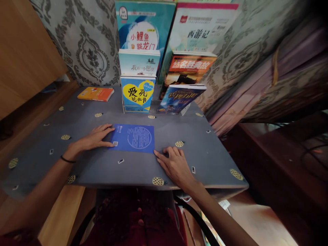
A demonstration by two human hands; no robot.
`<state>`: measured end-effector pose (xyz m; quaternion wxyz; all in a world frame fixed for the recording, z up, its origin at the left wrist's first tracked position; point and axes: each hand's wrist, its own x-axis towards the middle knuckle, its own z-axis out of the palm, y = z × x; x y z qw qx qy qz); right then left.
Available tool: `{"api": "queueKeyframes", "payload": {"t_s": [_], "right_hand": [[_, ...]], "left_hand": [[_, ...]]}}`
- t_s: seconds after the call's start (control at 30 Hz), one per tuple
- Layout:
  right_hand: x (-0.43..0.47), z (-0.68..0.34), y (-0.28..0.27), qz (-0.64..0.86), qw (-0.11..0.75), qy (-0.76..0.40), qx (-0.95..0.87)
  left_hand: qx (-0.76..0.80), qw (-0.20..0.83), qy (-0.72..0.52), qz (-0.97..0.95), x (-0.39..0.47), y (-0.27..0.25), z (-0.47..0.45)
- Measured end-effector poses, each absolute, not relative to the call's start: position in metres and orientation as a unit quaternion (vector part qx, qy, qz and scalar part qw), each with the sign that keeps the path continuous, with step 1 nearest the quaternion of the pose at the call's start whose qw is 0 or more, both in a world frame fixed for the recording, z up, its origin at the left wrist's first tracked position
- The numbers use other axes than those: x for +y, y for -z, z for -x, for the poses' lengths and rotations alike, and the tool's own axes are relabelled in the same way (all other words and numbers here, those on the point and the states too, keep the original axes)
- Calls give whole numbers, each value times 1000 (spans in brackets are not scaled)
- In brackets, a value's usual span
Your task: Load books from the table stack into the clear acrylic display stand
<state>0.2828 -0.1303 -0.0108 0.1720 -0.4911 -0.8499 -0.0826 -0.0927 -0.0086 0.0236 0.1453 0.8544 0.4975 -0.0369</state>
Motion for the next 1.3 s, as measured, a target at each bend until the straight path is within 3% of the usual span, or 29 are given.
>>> {"api": "queueKeyframes", "payload": {"t_s": [0.33,0.6,0.8,1.03,1.17,1.3], "right_hand": [[-128,-276,8,508,208,-10,-836],[-112,-277,23,568,317,-147,-745],[-84,-278,29,572,405,-297,-648],[-57,-282,8,445,547,-551,-446],[-50,-285,-5,404,566,-552,-461],[-28,-307,-19,404,579,-468,-532]], "left_hand": [[449,127,23,-884,47,-42,-2],[394,336,16,-855,59,-38,1],[359,447,-119,-811,37,-57,6],[376,375,-323,-783,26,-79,-7],[393,322,-399,-764,21,-76,-35],[403,258,-427,-767,23,-71,-70]]}}
